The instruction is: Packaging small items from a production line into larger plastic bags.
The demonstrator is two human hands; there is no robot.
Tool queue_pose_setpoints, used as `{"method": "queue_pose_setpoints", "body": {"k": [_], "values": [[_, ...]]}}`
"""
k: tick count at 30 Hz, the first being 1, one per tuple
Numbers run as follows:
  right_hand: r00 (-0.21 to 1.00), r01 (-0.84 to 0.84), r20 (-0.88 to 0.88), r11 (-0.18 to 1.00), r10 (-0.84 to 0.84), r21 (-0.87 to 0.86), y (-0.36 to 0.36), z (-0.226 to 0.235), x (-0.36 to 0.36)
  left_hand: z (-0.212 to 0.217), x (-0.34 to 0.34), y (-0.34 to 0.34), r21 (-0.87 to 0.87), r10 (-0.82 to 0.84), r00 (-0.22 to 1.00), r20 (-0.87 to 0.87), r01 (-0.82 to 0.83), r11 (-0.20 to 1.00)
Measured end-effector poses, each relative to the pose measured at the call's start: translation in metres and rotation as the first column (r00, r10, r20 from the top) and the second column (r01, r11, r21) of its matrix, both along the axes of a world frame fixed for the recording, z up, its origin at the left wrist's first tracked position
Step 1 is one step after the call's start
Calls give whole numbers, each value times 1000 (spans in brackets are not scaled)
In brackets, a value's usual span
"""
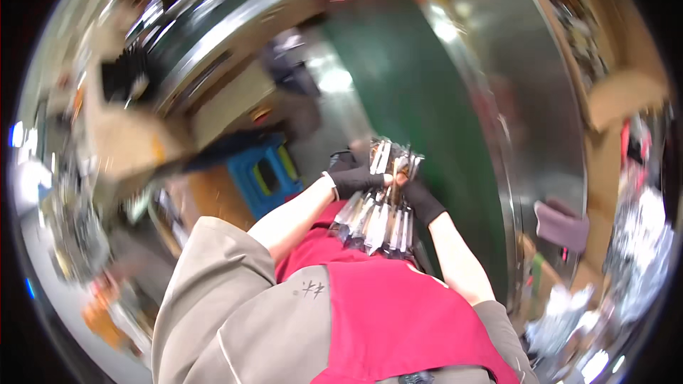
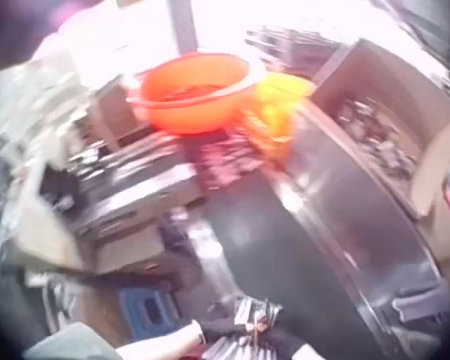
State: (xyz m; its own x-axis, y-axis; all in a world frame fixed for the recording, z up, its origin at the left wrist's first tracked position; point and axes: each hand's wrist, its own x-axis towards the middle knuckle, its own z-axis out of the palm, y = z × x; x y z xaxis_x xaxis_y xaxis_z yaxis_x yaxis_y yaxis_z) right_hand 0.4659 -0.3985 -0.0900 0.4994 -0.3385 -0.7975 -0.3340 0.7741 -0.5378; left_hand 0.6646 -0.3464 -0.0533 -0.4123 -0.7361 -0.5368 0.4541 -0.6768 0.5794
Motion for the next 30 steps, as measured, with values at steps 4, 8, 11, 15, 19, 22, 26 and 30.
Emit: {"method": "queue_pose_setpoints", "body": {"k": [4, 8, 11, 15, 19, 22, 26, 30], "values": [[868, -423, 258, 904, 425, -66, 26, 71, 70, 42, 38, 102, -104, 255, 954, 161, -240, 965], [592, -680, 298, 663, 748, -313, 76, 112, 151, 75, 78, 193, -247, 493, 838, 234, -439, 864], [367, -832, 191, 413, 911, -371, 113, 136, 228, 104, 116, 255, -387, 729, 645, 228, -627, 676], [6, -876, 261, 131, 965, -464, 204, 180, 372, 68, 170, 346, -851, 852, -311, 422, -460, 253], [-498, -432, -90, -336, 863, -837, 307, 249, 519, 112, 217, 422, -826, 831, -518, 201, -546, -140], [-429, 435, -756, -620, 495, -653, 410, 292, 549, 156, 210, 493, -675, 496, -472, 729, -615, 407], [-407, 678, -797, -437, 446, -591, 446, 184, 547, 102, 217, 497, -317, 267, -302, 915, -948, 15], [-583, 638, -681, -268, 443, -721, 462, 171, 518, -14, 166, 459, -253, 188, -979, 84, -204, -946]]}}
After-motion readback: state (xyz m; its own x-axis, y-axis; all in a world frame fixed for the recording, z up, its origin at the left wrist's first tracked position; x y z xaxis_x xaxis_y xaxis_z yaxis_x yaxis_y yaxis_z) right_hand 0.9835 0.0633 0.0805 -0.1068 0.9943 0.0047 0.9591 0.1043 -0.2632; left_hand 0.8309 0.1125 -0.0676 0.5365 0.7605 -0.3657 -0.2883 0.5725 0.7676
